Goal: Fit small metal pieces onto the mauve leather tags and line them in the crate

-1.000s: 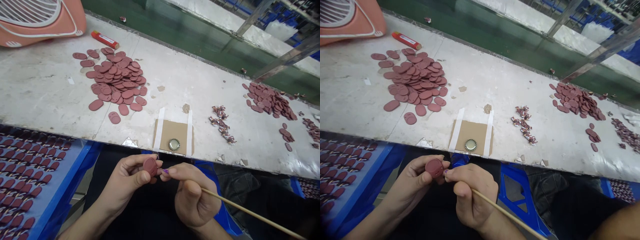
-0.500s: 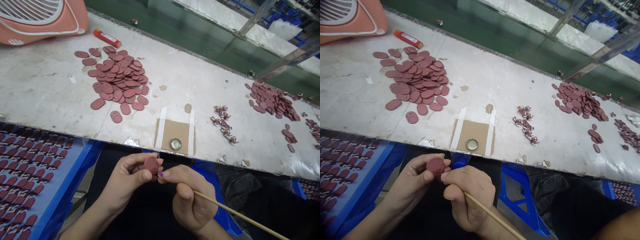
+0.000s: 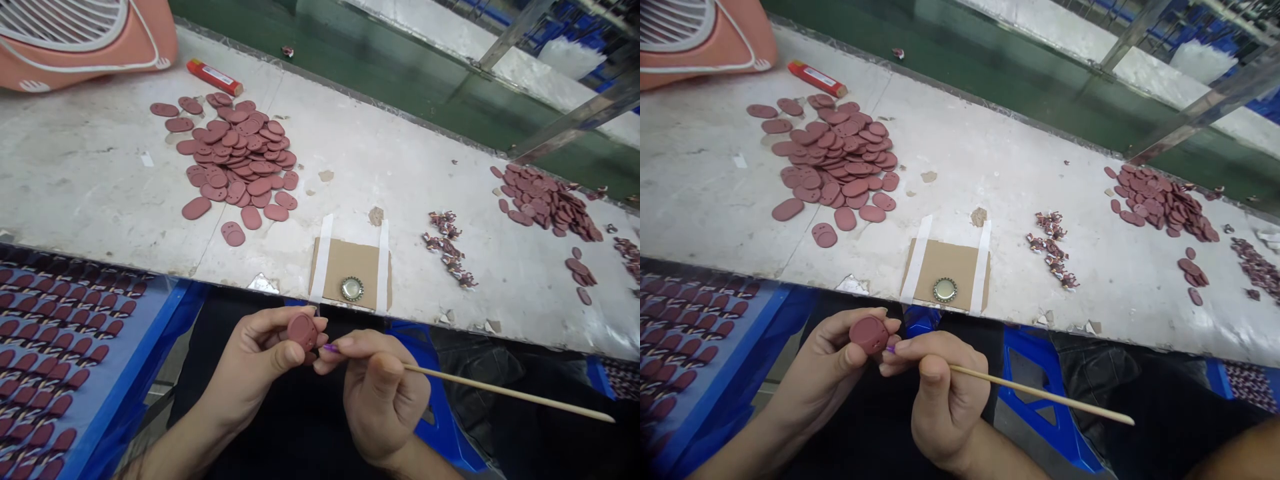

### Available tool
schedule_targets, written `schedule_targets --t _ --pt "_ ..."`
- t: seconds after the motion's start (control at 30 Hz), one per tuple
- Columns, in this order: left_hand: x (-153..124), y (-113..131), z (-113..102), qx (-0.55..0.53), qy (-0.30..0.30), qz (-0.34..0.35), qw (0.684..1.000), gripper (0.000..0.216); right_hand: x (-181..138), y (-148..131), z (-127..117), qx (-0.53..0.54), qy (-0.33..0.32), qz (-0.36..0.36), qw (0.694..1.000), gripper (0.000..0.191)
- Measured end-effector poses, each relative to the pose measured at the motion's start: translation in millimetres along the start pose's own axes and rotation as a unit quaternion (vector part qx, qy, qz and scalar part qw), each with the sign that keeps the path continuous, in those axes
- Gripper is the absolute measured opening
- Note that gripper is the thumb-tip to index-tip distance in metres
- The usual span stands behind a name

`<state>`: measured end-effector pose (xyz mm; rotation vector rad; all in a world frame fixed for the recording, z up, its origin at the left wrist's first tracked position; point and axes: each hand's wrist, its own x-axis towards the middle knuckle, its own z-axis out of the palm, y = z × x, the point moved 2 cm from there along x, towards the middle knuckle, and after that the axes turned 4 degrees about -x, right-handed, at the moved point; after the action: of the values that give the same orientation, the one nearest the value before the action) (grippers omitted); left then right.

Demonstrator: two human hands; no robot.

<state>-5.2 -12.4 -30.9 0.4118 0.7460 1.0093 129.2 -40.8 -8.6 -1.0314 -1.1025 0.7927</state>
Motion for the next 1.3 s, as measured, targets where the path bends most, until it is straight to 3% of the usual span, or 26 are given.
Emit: schedule_targets --t 0.17,0.4,0.63,0.73,0.87,1.03,1.3 --pt "0 1 2 -0.019 0.006 -0.021 1.000 0.023 5 -4 -5 -0.037 0.019 -0.030 0.999 0.030" --pt "2 1 3 0.000 0.034 -0.016 0.999 0.025 6 -3 -8 -0.056 -0.038 -0.039 0.997 0.025" --pt "3 -1 -1 0.006 0.012 -0.018 1.000 0.024 11 -9 -8 -0.118 -0.096 -0.055 0.987 0.026" --pt "4 -2 -2 0.008 0.029 -0.026 0.999 0.027 15 -7 -13 -0.129 -0.058 -0.062 0.988 0.028" --pt "5 -1 -3 -0.001 0.039 -0.038 0.999 0.026 25 4 -29 -0.254 0.019 -0.072 0.964 0.030" --pt "7 -2 -3 -0.021 0.037 -0.064 0.997 0.025 37 17 -44 -0.315 -0.002 -0.075 0.946 0.025" --pt "8 -4 -2 -0.042 0.023 -0.087 0.995 0.029 40 20 -44 -0.344 -0.014 -0.074 0.936 0.026"
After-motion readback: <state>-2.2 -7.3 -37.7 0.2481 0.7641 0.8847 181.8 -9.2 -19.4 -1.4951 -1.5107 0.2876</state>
